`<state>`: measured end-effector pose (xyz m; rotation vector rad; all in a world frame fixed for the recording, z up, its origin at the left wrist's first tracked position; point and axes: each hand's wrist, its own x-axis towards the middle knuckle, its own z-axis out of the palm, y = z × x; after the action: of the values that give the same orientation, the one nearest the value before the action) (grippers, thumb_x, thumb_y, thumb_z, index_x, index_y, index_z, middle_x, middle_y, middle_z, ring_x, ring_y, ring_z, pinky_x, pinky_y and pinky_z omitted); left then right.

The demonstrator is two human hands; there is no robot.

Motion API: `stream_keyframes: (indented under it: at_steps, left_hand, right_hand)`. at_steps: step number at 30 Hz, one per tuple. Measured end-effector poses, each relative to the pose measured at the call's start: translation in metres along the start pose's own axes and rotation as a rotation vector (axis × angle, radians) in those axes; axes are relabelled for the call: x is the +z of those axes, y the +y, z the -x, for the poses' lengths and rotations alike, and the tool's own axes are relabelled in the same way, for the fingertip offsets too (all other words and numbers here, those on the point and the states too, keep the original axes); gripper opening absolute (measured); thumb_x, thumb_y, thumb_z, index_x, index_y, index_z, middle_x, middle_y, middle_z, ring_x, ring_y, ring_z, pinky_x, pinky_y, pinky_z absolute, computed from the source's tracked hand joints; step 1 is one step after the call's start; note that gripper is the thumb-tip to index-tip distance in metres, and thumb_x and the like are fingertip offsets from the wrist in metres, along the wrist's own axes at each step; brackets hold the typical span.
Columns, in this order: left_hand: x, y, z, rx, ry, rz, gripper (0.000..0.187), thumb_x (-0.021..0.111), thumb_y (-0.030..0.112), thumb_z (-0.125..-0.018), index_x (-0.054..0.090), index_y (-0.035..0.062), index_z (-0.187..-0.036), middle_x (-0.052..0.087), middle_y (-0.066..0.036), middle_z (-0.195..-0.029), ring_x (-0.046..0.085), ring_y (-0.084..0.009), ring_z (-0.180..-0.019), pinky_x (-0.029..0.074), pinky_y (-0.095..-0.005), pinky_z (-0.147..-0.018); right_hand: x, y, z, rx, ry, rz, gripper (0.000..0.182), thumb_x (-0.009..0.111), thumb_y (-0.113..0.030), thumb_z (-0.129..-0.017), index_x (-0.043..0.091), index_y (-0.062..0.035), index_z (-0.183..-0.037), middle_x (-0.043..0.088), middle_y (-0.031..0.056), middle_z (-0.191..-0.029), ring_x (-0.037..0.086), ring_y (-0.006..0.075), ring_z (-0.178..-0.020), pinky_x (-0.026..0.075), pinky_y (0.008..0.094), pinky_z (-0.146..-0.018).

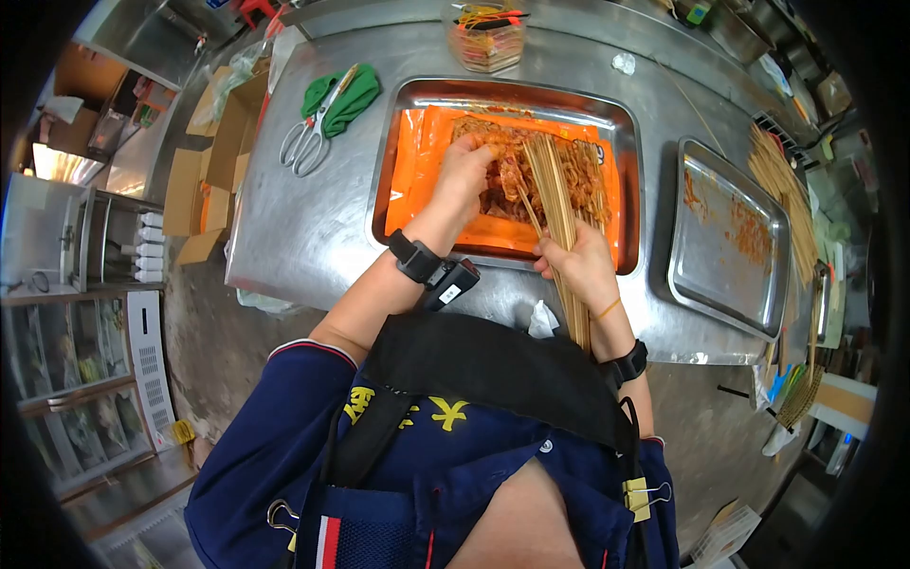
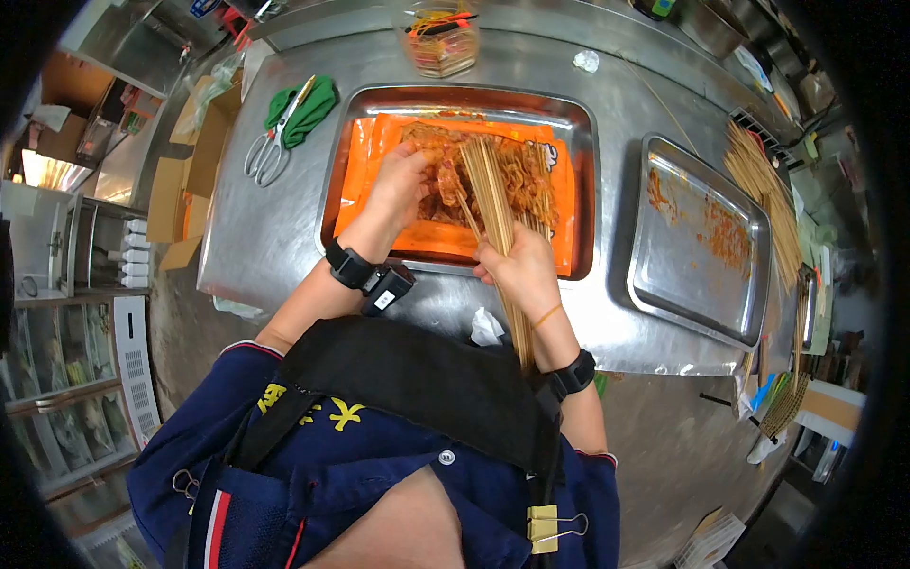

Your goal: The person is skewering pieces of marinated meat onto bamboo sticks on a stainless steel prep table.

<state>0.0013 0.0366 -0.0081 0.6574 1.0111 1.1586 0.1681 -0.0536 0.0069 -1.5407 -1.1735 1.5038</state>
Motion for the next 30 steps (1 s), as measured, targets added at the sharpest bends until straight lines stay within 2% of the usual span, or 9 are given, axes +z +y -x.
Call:
stream_keyframes:
  at_steps: [2, 11, 14, 18, 30]
  left_hand:
    - [-0.007, -0.003, -0.005, -0.03, 0.021, -0.088, 0.017, 0.047, 0.011, -0.087, 0.054, 0.0052, -0.102, 0.062, -0.004, -0.091, 0.06, -0.0141, -0.078, 0.05, -0.0293, -0.068]
    - [-0.024, -0.007, -0.018, -0.325, -0.041, 0.14, 0.017, 0.044, 0.013, -0.09, 0.054, 0.0041, -0.101, 0.063, -0.007, -0.091, 0.061, -0.0172, -0.08, 0.051, -0.0317, -0.069]
    - [-0.027, -0.019, -0.011, -0.317, -0.171, 0.07, 0.018, 0.044, 0.011, -0.09, 0.054, 0.0033, -0.102, 0.062, -0.007, -0.092, 0.061, -0.0179, -0.081, 0.051, -0.0318, -0.071]
    - [-0.019, -0.024, -0.003, -0.211, -0.147, 0.071, 0.019, 0.045, 0.007, -0.089, 0.054, 0.0024, -0.106, 0.062, -0.006, -0.092, 0.06, -0.0165, -0.082, 0.05, -0.0308, -0.072]
    - [-0.014, -0.014, 0.004, -0.008, -0.035, 0.09, 0.017, 0.044, 0.013, -0.092, 0.052, 0.0034, -0.103, 0.062, -0.007, -0.093, 0.06, -0.0151, -0.081, 0.049, -0.0289, -0.072]
  right_hand:
    - [0.0, -0.002, 0.0, 0.004, 0.005, 0.011, 0.016, 0.056, -0.008, -0.081, 0.054, 0.0048, -0.09, 0.061, 0.0095, -0.071, 0.061, 0.0128, -0.057, 0.049, 0.024, -0.049]
    - [-0.002, 0.003, -0.002, 0.009, -0.022, -0.06, 0.015, 0.057, -0.006, -0.08, 0.054, 0.0043, -0.09, 0.062, 0.0098, -0.072, 0.061, 0.0126, -0.056, 0.049, 0.0237, -0.047]
    - [-0.001, 0.003, -0.001, 0.01, -0.016, -0.071, 0.015, 0.057, -0.006, -0.079, 0.054, 0.0043, -0.09, 0.062, 0.0095, -0.071, 0.061, 0.0126, -0.056, 0.049, 0.0234, -0.047]
    - [-0.002, 0.005, -0.002, 0.009, -0.009, -0.102, 0.015, 0.057, -0.005, -0.079, 0.054, 0.0041, -0.09, 0.062, 0.0094, -0.072, 0.061, 0.0127, -0.056, 0.048, 0.0234, -0.048]
    - [-0.002, 0.002, 0.0, 0.02, -0.023, -0.108, 0.016, 0.057, -0.006, -0.078, 0.054, 0.0034, -0.091, 0.062, 0.0098, -0.074, 0.061, 0.0124, -0.059, 0.049, 0.0235, -0.05]
